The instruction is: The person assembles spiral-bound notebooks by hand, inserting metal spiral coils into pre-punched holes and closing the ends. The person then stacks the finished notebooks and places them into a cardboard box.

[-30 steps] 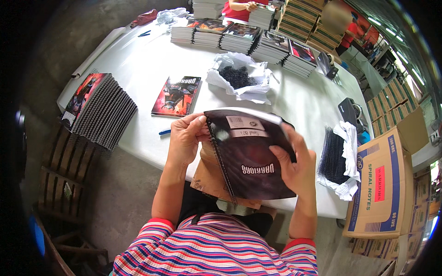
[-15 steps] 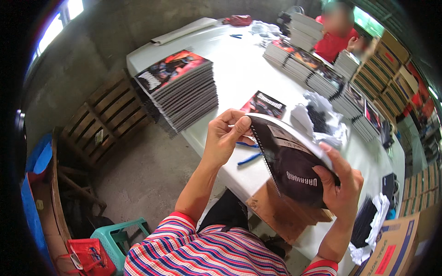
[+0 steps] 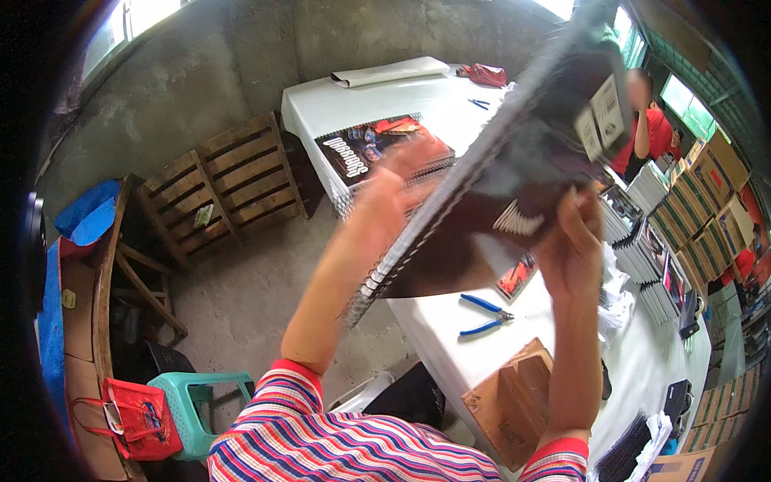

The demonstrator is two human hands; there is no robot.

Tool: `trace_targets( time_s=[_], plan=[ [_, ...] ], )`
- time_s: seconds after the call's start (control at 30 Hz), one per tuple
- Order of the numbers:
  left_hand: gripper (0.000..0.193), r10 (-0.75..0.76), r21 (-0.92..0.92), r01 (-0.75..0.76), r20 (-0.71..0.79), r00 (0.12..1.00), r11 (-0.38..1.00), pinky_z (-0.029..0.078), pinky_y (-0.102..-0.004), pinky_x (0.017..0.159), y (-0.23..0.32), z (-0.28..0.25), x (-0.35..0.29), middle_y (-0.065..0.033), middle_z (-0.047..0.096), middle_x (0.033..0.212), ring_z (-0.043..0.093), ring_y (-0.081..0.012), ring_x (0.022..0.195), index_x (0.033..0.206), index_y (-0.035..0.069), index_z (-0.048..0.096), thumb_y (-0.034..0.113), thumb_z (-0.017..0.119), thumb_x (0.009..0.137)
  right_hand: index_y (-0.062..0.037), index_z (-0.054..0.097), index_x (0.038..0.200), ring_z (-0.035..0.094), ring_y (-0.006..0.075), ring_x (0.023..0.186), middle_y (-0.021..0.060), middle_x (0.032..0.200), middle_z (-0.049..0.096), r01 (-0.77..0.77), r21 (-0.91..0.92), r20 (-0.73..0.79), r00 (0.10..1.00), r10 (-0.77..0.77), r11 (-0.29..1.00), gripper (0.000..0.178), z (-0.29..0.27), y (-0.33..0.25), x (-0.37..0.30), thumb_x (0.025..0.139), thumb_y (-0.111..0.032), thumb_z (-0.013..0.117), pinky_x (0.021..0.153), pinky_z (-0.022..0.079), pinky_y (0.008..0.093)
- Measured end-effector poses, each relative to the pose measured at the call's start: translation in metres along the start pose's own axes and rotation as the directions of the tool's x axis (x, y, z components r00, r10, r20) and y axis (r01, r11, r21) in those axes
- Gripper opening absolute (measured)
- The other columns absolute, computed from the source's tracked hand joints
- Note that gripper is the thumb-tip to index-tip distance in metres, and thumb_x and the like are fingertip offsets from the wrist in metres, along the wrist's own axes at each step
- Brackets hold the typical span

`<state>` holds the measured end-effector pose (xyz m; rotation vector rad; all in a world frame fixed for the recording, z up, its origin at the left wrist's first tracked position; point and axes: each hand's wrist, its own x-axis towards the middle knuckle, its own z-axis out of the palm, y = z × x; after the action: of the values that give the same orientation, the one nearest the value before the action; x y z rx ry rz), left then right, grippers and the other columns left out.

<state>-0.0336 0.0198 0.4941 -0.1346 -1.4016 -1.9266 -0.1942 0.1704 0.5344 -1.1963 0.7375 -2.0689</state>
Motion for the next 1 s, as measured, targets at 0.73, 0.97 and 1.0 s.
trace_targets(
  time_s=[0.73, 0.97, 1.0],
  plan=[
    [0.028, 0.134, 0.808, 0.310, -0.426, 0.895, 0.501, 0.051, -0.0308, 0.064, 0.058, -0.185, 0.088, -0.0116, 0.066, 0.092, 0.064, -0.0168, 0.074, 0.091, 0.000, 0.069, 0.022, 0.074, 0.073, -0.0023, 0.039, 0.132, 0.053, 0.0140, 0.059, 0.0074, 0.071, 0.059, -0.208, -0.816, -0.108, 0.972, 0.210, 0.540, 0.071, -0.003, 0.111, 0.148, 0.076, -0.030, 0.071, 0.056, 0.044, 0.0254],
    [0.032, 0.637, 0.955, 0.280, -0.276, 0.720, 0.097, 0.042, -0.0315, 0.085, 0.003, -0.182, 0.068, -0.0140, 0.061, 0.098, 0.058, -0.0247, 0.090, 0.094, 0.004, 0.068, 0.033, 0.062, 0.082, -0.0125, 0.049, 0.125, 0.036, 0.0362, 0.123, 0.0237, 0.128, 0.039, -0.345, -0.931, -0.314, 0.922, 0.226, 0.115, 0.059, -0.045, 0.150, 0.125, 0.082, -0.054, 0.051, 0.099, 0.031, 0.0488],
    [0.032, 0.594, 0.932, 0.219, -0.353, 0.723, 0.288, 0.042, -0.0303, 0.085, -0.006, -0.192, 0.071, -0.0135, 0.061, 0.100, 0.058, -0.0234, 0.090, 0.097, 0.004, 0.067, 0.032, 0.060, 0.084, -0.0127, 0.047, 0.126, 0.035, 0.0343, 0.124, 0.0237, 0.128, 0.040, -0.366, -0.876, -0.289, 0.920, 0.264, 0.314, 0.059, -0.058, 0.158, 0.123, 0.083, -0.053, 0.050, 0.099, 0.030, 0.0505]
  ],
)
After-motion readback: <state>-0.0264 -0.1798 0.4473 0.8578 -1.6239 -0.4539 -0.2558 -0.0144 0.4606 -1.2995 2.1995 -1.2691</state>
